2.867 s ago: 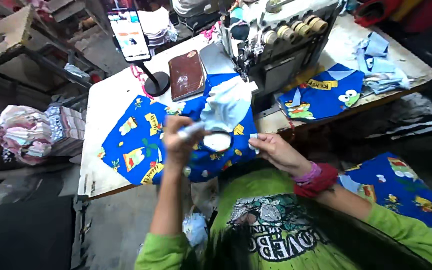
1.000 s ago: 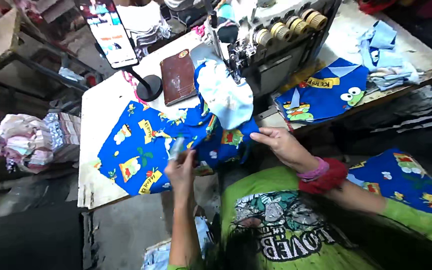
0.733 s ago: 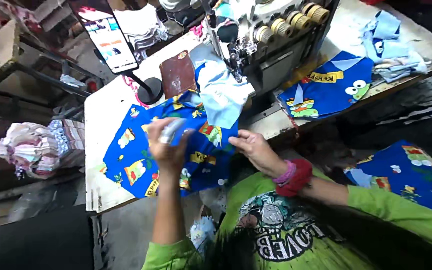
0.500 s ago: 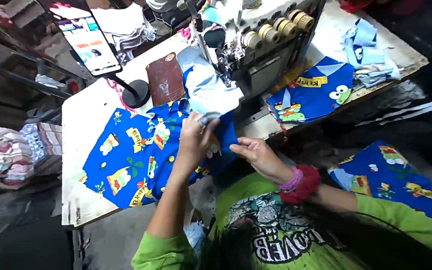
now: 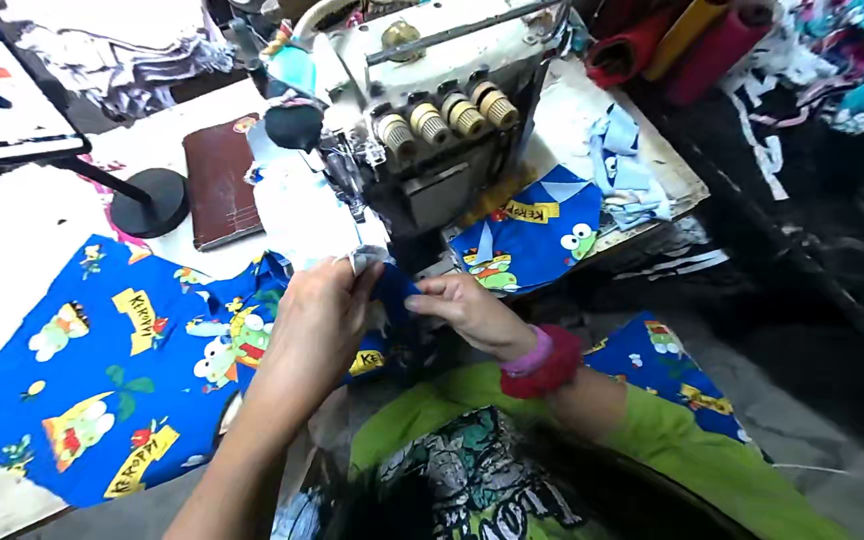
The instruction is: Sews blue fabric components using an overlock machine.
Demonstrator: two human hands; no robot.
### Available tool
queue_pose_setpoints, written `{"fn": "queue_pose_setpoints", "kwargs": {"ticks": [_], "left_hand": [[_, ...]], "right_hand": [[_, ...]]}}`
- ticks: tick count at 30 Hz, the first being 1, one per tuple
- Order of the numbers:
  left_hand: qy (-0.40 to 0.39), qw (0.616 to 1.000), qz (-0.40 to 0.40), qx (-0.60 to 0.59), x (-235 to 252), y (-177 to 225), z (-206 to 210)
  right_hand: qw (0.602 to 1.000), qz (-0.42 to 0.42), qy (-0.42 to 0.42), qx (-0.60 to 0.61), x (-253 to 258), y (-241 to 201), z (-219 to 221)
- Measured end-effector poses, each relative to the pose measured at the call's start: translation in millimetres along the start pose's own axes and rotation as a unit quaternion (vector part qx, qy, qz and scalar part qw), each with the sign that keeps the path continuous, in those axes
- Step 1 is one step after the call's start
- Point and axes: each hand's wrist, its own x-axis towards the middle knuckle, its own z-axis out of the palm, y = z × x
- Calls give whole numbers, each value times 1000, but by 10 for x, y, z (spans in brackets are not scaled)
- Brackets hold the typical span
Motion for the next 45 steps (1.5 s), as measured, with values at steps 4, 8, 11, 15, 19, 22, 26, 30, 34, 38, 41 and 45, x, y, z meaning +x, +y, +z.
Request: {"fn": "queue_pose_setpoints", "kwargs": {"ticks": [4, 8, 11, 15, 19, 22, 26, 30, 34, 38, 41, 45], "left_hand": [[19, 999, 11, 45, -29, -77, 218], [-10, 1000, -4, -29, -369, -236, 197], [113, 982, 44, -145, -583, -434, 248], [270, 954, 126, 3, -529, -556, 445], [256, 948, 154, 115, -319, -528, 598], [230, 954, 165, 95, -291, -498, 522], [213, 959, 164, 88, -339, -402, 441], [204, 958, 169, 110, -311, -352, 457], [173, 950, 185, 183, -211, -298, 386], [140, 931, 207, 267, -70, -265, 313], [142, 943, 184, 238, -3, -378, 301], [171, 978, 101, 68, 247, -686, 193]], "right_hand": [[999, -33, 0, -14, 214, 117, 23], [999, -28, -2, -24, 176, 169, 57], [1000, -24, -5, -9, 150, 204, 56], [999, -34, 6, 4, 128, 197, 91], [999, -45, 15, -13, 70, 157, 100], [999, -46, 18, -18, 100, 180, 86], [999, -48, 13, -13, 101, 205, 92], [999, -47, 11, -21, 88, 189, 86], [998, -57, 12, -31, 183, 121, 40], [997, -74, 15, -26, 351, 37, 67], [995, -95, 18, -24, 401, 118, 212], [995, -84, -17, -46, 476, 263, 639]]}}
